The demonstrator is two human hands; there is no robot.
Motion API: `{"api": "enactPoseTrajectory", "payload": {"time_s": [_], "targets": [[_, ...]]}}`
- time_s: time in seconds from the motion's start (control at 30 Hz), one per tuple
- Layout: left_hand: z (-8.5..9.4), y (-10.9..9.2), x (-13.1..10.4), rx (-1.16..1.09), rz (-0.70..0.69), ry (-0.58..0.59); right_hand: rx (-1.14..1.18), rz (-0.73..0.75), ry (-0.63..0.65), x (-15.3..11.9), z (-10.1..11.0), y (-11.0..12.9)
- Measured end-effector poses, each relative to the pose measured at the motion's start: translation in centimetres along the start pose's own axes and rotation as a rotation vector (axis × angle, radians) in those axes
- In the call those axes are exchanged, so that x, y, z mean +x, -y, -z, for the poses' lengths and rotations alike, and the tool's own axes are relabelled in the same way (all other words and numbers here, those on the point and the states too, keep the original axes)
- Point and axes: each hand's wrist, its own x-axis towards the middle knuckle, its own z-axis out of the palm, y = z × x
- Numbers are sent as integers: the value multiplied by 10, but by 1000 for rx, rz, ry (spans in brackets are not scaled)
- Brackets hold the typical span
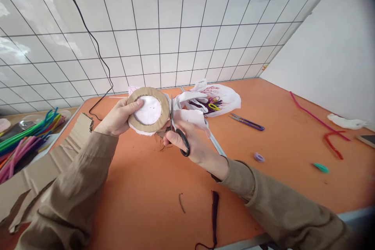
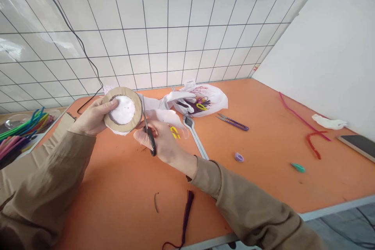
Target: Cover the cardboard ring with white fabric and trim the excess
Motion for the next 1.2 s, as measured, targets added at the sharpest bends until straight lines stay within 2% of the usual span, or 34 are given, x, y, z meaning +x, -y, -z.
{"api": "enactPoseTrajectory", "payload": {"time_s": [0.07,0.27,0.47,0.6,0.7,0.93,1.07,1.2], "targets": [[1,-1,0,1,13,-17,50,-19,37,0,0,-1],[0,-5,1,-24,91,-16,104,-90,32,0,-1,-5],[0,-11,-2,23,153,12,93,-76,94,1,0,-7],[2,-13,-3,50,134,28,94,19,118,1,0,-10],[2,-14,-4,58,120,20,58,21,106,0,-2,-9],[1,-13,-3,52,118,45,-16,56,-4,-3,-7,-1],[2,-11,-3,55,106,14,9,19,35,-6,-11,-7],[1,-11,-2,39,74,-42,80,-46,22,-6,-16,-14]]}}
